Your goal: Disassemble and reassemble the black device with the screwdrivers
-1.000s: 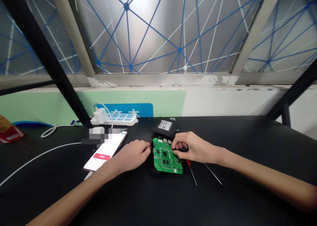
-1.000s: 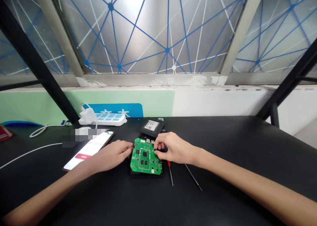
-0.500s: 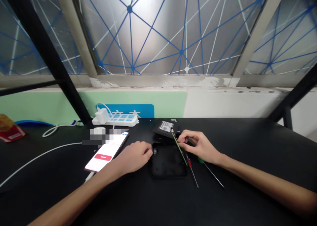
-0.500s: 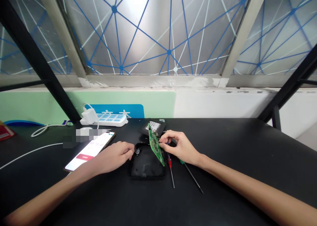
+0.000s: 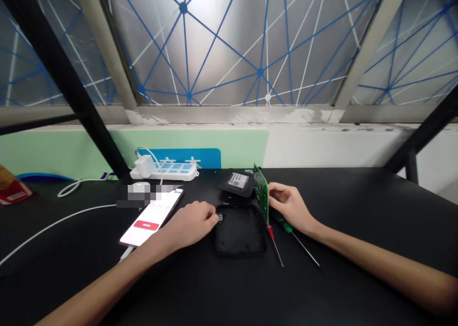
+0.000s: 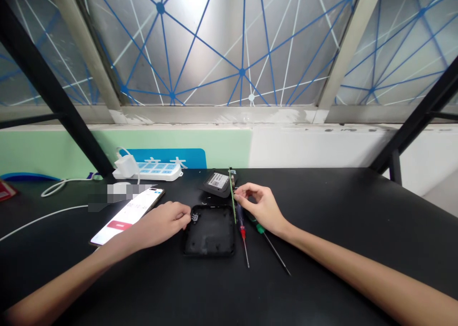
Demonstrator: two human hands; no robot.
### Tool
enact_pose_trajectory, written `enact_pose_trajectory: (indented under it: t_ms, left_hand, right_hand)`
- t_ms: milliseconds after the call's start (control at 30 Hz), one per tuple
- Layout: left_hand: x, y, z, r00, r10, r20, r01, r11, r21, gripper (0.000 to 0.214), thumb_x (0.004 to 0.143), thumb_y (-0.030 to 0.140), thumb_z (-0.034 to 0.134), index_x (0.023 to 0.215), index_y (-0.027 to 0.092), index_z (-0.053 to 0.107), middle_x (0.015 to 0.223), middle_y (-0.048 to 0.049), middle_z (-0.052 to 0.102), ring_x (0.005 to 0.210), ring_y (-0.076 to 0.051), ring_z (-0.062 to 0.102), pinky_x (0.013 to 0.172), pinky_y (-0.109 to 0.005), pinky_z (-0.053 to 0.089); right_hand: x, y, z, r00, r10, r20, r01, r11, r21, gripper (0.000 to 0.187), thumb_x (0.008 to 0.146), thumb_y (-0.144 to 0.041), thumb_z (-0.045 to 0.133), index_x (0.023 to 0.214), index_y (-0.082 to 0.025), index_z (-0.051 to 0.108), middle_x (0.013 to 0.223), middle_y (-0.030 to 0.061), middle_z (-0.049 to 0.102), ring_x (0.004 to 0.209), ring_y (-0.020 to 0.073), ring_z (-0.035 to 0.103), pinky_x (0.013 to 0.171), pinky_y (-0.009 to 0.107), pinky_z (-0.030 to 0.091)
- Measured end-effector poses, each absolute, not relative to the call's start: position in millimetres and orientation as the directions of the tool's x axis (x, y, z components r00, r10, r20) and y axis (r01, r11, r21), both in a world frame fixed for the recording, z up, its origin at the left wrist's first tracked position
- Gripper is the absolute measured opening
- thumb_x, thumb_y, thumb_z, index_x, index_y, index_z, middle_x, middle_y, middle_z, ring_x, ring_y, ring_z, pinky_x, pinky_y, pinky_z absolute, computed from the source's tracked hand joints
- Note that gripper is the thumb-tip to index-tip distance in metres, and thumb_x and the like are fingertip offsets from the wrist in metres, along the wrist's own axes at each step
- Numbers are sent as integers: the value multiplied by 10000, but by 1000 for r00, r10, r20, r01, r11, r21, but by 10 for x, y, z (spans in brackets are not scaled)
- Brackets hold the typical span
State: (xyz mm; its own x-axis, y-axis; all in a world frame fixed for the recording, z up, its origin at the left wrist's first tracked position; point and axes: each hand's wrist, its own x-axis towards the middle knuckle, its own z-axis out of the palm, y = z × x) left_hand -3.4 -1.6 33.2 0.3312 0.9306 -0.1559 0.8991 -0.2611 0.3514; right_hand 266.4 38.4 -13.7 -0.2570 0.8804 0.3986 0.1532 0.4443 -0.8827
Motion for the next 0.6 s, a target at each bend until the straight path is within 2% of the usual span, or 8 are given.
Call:
enact_pose_trajectory:
  t_ms: [600]
  left_hand:
    - [-30,-22,358,315,937,-152,905,-248,346,307,868,323,401,609,205,518,711,-53,637,769,-264,626,635,-320,371]
  right_hand:
    - [2673,382,-147,-206,897,391,154,425,-892,303,812,-484,686,830,-181,669,791,58,643,730,184,609,753,341,540]
